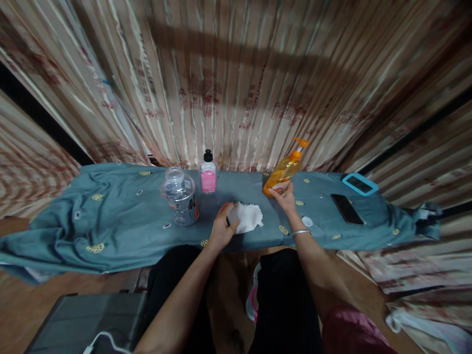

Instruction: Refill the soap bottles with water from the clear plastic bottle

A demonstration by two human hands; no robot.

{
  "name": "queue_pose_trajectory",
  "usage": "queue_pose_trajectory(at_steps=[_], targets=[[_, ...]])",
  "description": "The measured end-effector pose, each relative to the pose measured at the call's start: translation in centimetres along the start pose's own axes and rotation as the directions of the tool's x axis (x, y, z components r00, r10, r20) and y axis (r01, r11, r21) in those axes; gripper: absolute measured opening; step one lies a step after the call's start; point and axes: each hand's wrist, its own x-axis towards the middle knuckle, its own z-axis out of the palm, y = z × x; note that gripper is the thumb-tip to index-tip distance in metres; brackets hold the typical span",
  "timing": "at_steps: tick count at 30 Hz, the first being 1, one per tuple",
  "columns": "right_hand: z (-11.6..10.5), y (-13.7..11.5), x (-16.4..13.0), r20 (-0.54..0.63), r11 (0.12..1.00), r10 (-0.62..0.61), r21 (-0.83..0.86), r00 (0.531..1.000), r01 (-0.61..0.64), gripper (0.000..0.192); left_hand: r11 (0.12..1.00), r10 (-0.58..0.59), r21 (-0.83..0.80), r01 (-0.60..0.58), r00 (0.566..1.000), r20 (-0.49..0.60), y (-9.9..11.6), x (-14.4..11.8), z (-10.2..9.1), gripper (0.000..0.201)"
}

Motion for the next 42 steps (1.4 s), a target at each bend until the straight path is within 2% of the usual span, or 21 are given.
queue_pose_trajectory(at_steps=[7,11,13,16,21,27,31,35,38,42], targets=[[-0.8,0.1,-5.9,0.060,0.990,-0.032,-0.134,0.998,0.040,0.043,0.997,-0.005,0.074,0.008,0.999,-0.044,-2.8,-0.4,1.0,0.061],[0.8,-1.1,-9.8,0.223,0.981,-0.085,-0.149,0.971,0.121,0.040,0.995,-0.029,0.098,0.035,0.998,-0.062,-4.3,-0.7,1.0,0.065],[1.9,-1.7,-11.2,0.294,0.978,-0.103,-0.143,0.950,0.150,0.038,0.997,-0.049,0.053,0.052,0.997,-0.061,-4.5,-0.6,1.1,0.068],[3.2,-2.5,-12.4,0.354,0.979,-0.097,-0.133,0.930,0.153,0.039,0.995,-0.094,-0.030,0.093,0.994,-0.055,-4.4,-0.2,1.4,0.069],[3.5,-2.9,-12.4,0.375,0.989,-0.039,-0.115,0.926,0.088,0.039,0.990,-0.129,0.044,0.131,0.991,-0.044,-3.3,0.4,1.9,0.064],[2.0,-1.4,-11.4,0.285,0.993,0.013,-0.114,0.959,0.020,0.040,0.992,-0.061,0.105,0.069,0.995,-0.078,-3.2,0.3,1.2,0.057],[-0.5,0.4,-10.1,0.146,0.985,0.038,-0.173,0.989,-0.012,0.039,0.994,-0.056,0.091,0.063,0.995,-0.079,-3.5,-0.3,0.6,0.052],[-3.7,2.3,-9.1,-0.014,0.961,0.054,-0.270,0.998,-0.055,0.041,0.996,-0.048,0.075,0.056,0.994,-0.097,-3.1,-1.7,-0.7,0.053],[-5.5,3.6,-8.7,-0.138,0.926,0.084,-0.355,0.987,-0.128,0.042,0.993,0.041,0.112,-0.028,0.992,-0.116,-2.1,-3.1,-2.6,0.054],[-6.6,4.9,-8.4,-0.238,0.860,0.146,-0.450,0.960,-0.242,0.044,0.937,0.224,0.308,-0.165,0.960,-0.168,-0.4,-5.1,-5.3,0.055]])
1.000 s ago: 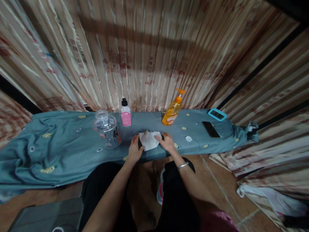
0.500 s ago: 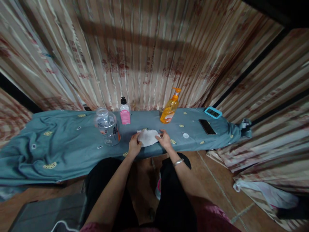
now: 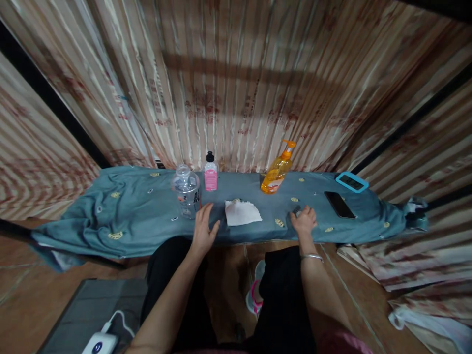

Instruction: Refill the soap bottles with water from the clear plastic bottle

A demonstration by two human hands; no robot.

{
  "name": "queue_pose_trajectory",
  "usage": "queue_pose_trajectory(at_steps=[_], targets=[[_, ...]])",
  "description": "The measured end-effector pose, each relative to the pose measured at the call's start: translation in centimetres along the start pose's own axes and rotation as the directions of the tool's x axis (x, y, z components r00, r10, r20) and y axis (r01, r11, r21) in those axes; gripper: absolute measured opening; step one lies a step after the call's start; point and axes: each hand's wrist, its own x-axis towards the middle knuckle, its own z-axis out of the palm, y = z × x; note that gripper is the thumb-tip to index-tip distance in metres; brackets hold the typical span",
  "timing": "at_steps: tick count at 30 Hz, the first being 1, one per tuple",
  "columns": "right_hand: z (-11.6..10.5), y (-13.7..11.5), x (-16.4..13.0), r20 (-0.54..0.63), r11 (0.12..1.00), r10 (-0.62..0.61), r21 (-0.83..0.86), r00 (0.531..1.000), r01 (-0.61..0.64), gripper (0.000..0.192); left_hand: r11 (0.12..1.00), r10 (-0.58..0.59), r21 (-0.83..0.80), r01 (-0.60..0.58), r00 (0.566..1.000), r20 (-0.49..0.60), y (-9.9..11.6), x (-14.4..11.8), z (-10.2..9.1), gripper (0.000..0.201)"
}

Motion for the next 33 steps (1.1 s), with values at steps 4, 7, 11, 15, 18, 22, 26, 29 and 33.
queue_pose_trajectory(at_steps=[4,7,11,15,18,22,26,29,33], targets=[[0.4,0.9,0.6,0.013,0.995,0.056,-0.085,0.998,-0.055,0.044,0.991,0.065,0.124,-0.053,0.993,-0.094,0.5,-0.8,-2.1,0.059],[0.9,1.4,0.8,0.041,0.991,0.060,-0.121,0.997,-0.055,0.042,0.985,0.080,0.162,-0.057,0.988,-0.135,0.2,-1.2,-2.7,0.061],[1.5,2.0,1.3,0.070,0.990,0.018,-0.141,0.997,-0.007,0.040,0.985,0.068,0.166,-0.042,0.986,-0.154,-0.3,-1.3,-2.9,0.062],[1.8,2.2,1.9,0.101,0.990,-0.036,-0.132,0.994,0.050,0.039,0.989,0.053,0.145,-0.030,0.986,-0.158,-0.5,-1.2,-2.7,0.061],[2.0,2.0,2.0,0.121,0.989,-0.088,-0.105,0.989,0.101,0.040,0.993,0.042,0.120,-0.024,0.988,-0.151,-0.5,-1.1,-2.2,0.060],[2.6,1.1,1.4,0.178,0.978,-0.193,-0.046,0.965,0.204,0.039,0.997,0.025,0.076,-0.016,0.993,-0.112,-0.5,-1.0,-1.3,0.059],[2.6,0.1,0.8,0.213,0.960,-0.276,0.017,0.937,0.279,0.039,1.000,-0.010,0.015,0.011,0.999,-0.046,-0.5,-0.4,-0.4,0.060],[1.9,-0.4,0.2,0.189,0.953,-0.302,0.059,0.934,0.297,0.039,0.998,-0.035,-0.044,0.034,0.999,-0.019,-0.3,0.7,0.4,0.064],[0.7,-2.8,-1.2,0.098,0.933,-0.348,0.136,0.932,0.334,0.043,0.987,-0.043,-0.155,0.039,0.999,-0.018,0.2,3.4,1.8,0.070]])
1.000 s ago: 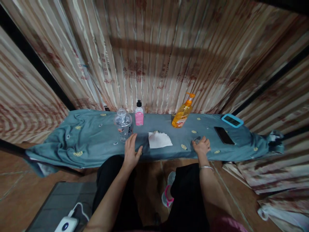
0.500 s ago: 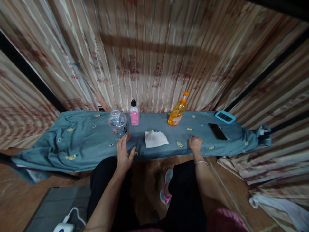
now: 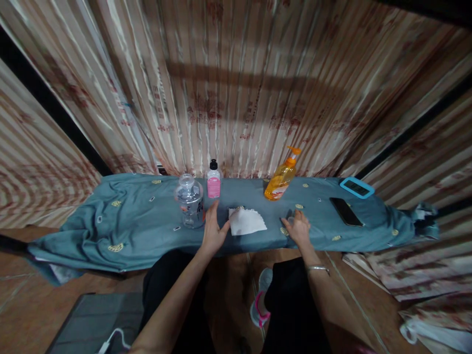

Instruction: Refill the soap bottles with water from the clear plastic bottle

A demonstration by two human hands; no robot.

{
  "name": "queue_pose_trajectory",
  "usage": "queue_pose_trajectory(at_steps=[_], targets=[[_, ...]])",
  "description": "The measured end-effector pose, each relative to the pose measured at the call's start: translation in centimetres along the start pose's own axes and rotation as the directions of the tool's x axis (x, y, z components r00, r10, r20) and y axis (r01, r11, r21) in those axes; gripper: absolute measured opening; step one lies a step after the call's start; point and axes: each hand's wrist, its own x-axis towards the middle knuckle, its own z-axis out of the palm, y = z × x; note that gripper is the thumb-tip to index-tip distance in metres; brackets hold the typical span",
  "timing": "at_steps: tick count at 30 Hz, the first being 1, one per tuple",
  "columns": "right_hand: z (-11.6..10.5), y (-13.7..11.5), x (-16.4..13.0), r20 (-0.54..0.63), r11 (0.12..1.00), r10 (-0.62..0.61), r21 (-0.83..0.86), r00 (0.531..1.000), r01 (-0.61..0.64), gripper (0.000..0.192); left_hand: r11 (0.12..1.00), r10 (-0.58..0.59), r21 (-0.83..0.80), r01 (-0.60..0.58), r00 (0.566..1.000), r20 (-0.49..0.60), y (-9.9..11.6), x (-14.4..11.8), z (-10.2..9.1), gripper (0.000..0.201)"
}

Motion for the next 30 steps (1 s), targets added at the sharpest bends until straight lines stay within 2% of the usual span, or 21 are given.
queue_pose_trajectory(at_steps=[3,6,8,10,12,15,18,21,25,30], targets=[[0.4,-5.1,0.6,0.000,0.981,-0.167,0.104,0.986,0.166,0.044,0.996,-0.048,-0.081,0.044,0.998,-0.046,0.2,2.0,1.1,0.075],[1.4,-12.2,2.6,0.021,0.906,-0.368,0.233,0.929,0.354,0.045,0.979,-0.163,-0.134,0.153,0.985,-0.065,0.0,3.0,1.6,0.082],[2.3,-17.2,4.4,0.029,0.846,-0.465,0.310,0.885,0.434,0.047,0.956,-0.244,-0.181,0.229,0.968,-0.065,-0.2,3.2,1.8,0.085],[3.2,-21.5,6.2,0.039,0.795,-0.527,0.374,0.849,0.477,0.049,0.928,-0.311,-0.233,0.289,0.949,-0.059,-0.5,3.3,1.9,0.088],[4.2,-24.8,7.5,0.057,0.762,-0.563,0.423,0.825,0.490,0.050,0.907,-0.355,-0.263,0.330,0.933,-0.052,-0.6,3.5,1.9,0.089],[5.5,-27.7,8.4,0.105,0.740,-0.595,0.459,0.797,0.492,0.045,0.885,-0.396,-0.286,0.366,0.917,-0.051,-0.8,3.9,2.0,0.089],[5.9,-28.5,8.6,0.161,0.748,-0.598,0.463,0.785,0.476,0.040,0.871,-0.416,-0.312,0.381,0.908,-0.054,-0.9,4.2,2.0,0.089],[4.9,-27.8,8.5,0.183,0.777,-0.566,0.443,0.804,0.447,0.038,0.871,-0.413,-0.320,0.374,0.908,-0.063,-0.8,4.4,1.9,0.091],[1.3,-25.0,7.9,0.136,0.813,-0.506,0.405,0.852,0.418,0.038,0.889,-0.387,-0.305,0.341,0.917,-0.101,-0.3,4.4,1.8,0.096],[-3.4,-20.8,4.9,0.061,0.834,-0.465,0.364,0.883,0.414,0.049,0.919,-0.296,-0.283,0.274,0.954,-0.037,0.4,4.1,2.4,0.116]])
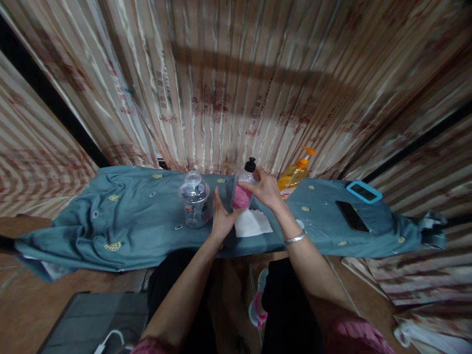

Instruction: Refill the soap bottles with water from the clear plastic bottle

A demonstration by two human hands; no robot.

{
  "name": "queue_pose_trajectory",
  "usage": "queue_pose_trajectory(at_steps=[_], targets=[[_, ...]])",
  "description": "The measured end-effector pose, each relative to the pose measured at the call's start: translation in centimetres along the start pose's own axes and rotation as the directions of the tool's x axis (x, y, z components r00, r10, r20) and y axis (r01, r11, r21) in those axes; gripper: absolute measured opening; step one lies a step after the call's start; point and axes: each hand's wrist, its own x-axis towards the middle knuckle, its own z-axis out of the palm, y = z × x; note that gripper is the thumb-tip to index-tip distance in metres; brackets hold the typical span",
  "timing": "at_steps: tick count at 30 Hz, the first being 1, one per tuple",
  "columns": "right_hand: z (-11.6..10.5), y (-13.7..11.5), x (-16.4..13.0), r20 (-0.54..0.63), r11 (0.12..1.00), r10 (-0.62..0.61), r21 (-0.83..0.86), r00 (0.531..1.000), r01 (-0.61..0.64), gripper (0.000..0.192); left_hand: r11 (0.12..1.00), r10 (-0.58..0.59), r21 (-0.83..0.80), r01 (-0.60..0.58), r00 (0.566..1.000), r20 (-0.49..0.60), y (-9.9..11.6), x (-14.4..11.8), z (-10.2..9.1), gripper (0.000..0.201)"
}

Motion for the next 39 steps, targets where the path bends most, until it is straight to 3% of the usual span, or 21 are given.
queue_pose_trajectory(at_steps=[5,11,15,20,27,33,39], targets=[[-1.7,0.6,-5.0,-0.001,1.000,0.023,0.005,1.000,-0.023,0.061,0.999,0.044,0.006,-0.046,0.986,0.159,0.0,-1.0,1.4,0.116],[-0.4,2.3,-6.9,0.024,0.996,0.065,0.057,0.998,-0.066,0.043,1.000,0.005,-0.003,-0.004,0.956,0.293,0.0,-1.7,2.3,0.111],[0.2,2.7,-6.6,0.071,0.990,0.032,0.138,0.997,-0.042,0.043,1.000,-0.012,0.000,0.013,0.961,0.276,0.1,-1.7,2.6,0.098],[-0.3,2.5,-5.9,0.063,0.965,-0.008,0.262,0.998,-0.009,0.064,0.999,-0.022,0.033,0.015,0.975,0.220,0.3,-1.6,2.8,0.072],[0.5,2.9,-5.4,-0.056,0.943,0.102,0.322,0.993,-0.078,0.032,0.996,-0.052,0.087,0.033,0.975,0.215,0.4,-1.8,2.9,0.065],[0.8,4.0,-5.5,0.006,0.901,0.040,0.433,0.999,-0.039,0.030,0.992,-0.070,0.117,0.044,0.970,0.234,0.7,-1.9,2.8,0.052],[-0.2,4.0,-5.5,0.089,0.834,-0.057,0.551,0.994,-0.002,0.034,0.994,-0.083,0.086,0.063,0.964,0.254,0.7,-1.9,2.5,0.053]])
